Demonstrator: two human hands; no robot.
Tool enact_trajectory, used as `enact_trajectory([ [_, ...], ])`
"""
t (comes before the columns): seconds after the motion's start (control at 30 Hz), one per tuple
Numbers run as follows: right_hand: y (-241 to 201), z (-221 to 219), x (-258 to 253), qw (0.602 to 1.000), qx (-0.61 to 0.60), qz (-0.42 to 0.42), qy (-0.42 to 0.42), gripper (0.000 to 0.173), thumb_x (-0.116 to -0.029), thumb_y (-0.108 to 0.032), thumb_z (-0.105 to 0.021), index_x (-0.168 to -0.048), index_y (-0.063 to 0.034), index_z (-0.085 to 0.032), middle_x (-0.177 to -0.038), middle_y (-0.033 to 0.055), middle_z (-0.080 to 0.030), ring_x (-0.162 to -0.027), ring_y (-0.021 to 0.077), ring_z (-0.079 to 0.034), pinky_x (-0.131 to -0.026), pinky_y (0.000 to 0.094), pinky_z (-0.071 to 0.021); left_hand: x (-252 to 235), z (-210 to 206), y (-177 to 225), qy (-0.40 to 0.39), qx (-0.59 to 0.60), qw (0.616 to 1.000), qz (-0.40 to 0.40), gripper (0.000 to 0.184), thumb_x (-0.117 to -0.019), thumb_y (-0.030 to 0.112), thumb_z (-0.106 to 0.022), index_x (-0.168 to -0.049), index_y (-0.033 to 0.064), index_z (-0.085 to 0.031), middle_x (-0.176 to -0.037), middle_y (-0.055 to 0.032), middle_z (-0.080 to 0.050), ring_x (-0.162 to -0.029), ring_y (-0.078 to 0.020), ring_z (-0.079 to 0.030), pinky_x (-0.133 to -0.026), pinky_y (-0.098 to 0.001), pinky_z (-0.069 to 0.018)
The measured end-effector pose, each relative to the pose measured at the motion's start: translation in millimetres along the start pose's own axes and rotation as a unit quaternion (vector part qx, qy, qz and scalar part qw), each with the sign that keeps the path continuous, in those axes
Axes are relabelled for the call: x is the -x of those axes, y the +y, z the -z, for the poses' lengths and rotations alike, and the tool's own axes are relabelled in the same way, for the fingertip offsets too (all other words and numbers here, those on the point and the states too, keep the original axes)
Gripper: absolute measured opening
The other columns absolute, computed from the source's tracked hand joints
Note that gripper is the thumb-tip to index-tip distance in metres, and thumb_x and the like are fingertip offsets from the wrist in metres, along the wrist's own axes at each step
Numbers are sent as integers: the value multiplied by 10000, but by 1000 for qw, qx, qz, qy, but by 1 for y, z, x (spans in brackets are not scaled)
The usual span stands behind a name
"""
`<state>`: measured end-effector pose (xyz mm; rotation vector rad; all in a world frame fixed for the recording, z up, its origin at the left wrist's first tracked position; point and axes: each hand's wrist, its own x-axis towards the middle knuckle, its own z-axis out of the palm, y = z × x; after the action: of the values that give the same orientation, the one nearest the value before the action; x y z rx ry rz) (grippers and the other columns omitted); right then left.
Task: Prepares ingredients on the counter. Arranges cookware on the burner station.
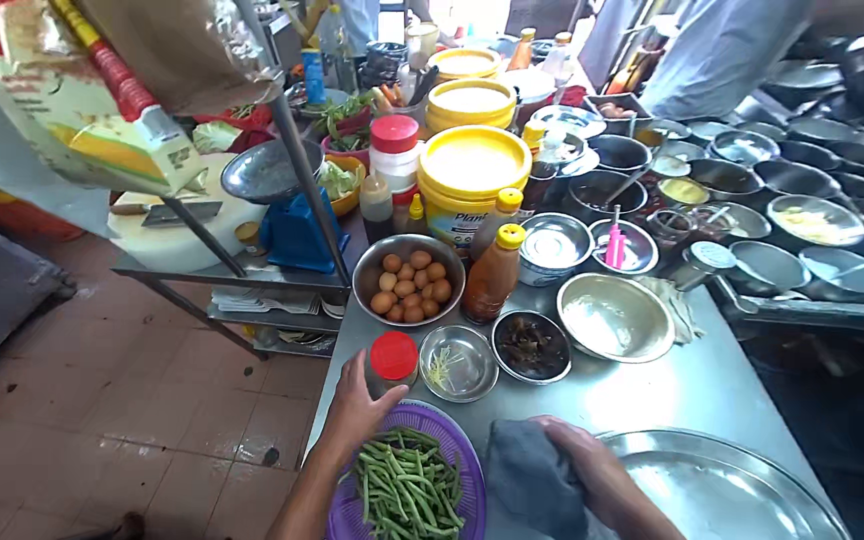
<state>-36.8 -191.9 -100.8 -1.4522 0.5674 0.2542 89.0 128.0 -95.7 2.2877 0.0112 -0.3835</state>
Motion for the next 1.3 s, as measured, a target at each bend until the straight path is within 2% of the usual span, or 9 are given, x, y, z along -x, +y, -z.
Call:
enact_trajectory([
  [0.1,16,-12,-18,986,168,-18,-10,336,-1015,-372,-548,-1111,-97,-717,-942,70,-698,-883,180,-659,-808,421,-534,-24,-11,37,4,-118,992,-41,1156,-733,498,-900,-1621,109,-270,-1598,-201,-357,-1362,-389,-501,-1081,-560,-473],
  [0.23,18,-33,-52,957,287,-30,-38,504,-1036,-499,-492,-1043,-40,-701,-978,168,-677,-957,305,-651,-871,547,-495,-50,-9,34,21,-153,985,-77,931,-751,418,-887,-1508,84,-459,-1454,-223,-517,-1258,-396,-582,-1032,-582,-500],
  [0.33,12,-47,-74,974,213,-75,-25,563,-1036,-532,-503,-982,-4,-691,-939,163,-656,-900,286,-631,-835,519,-495,-56,4,22,37,-59,995,-76,888,-737,343,-901,-1449,10,-487,-1379,-243,-567,-1258,-371,-578,-1052,-565,-483],
  [0.4,11,-55,-83,989,104,-107,12,462,-1044,-438,-559,-957,1,-676,-881,120,-631,-810,215,-597,-776,437,-496,-53,12,14,36,24,999,-32,871,-746,261,-888,-1458,11,-453,-1334,-240,-588,-1212,-339,-603,-1012,-527,-516],
  [0.47,8,-61,-93,991,46,-124,23,374,-1036,-343,-593,-983,14,-690,-937,151,-649,-869,239,-606,-816,462,-493,-53,18,4,33,87,996,2,873,-754,209,-867,-1481,25,-421,-1320,-243,-588,-1163,-332,-629,-954,-502,-559],
  [0.7,20,-67,-107,994,55,-97,22,385,-1042,-315,-552,-794,-31,-631,-778,120,-583,-744,240,-559,-707,468,-454,-48,13,28,-20,23,999,9,906,-705,275,-899,-1470,85,-452,-1305,-177,-615,-1157,-273,-639,-957,-468,-561],
  [0.9,16,-67,-108,993,59,-95,23,380,-1047,-311,-559,-791,-38,-623,-757,101,-571,-728,222,-554,-699,446,-454,-39,27,27,-25,220,975,9,727,-882,209,-727,-1503,70,-376,-1295,-158,-629,-1090,-273,-662,-873,-445,-588],
  [1.07,14,-69,-113,993,72,-86,37,385,-1051,-317,-571,-801,-30,-623,-768,116,-571,-742,228,-547,-708,447,-447,-37,1,18,-26,6,999,-46,1016,-681,390,-916,-1504,58,-422,-1408,-177,-558,-1241,-281,-593,-1022,-479,-525],
  [1.3,16,-63,-98,996,61,-61,36,438,-1071,-426,-519,-1003,-43,-722,-902,135,-662,-861,233,-622,-790,461,-505,-45,-17,36,-11,-168,981,-99,918,-750,426,-900,-1496,102,-473,-1436,-183,-535,-1274,-352,-574,-1039,-558,-503],
])
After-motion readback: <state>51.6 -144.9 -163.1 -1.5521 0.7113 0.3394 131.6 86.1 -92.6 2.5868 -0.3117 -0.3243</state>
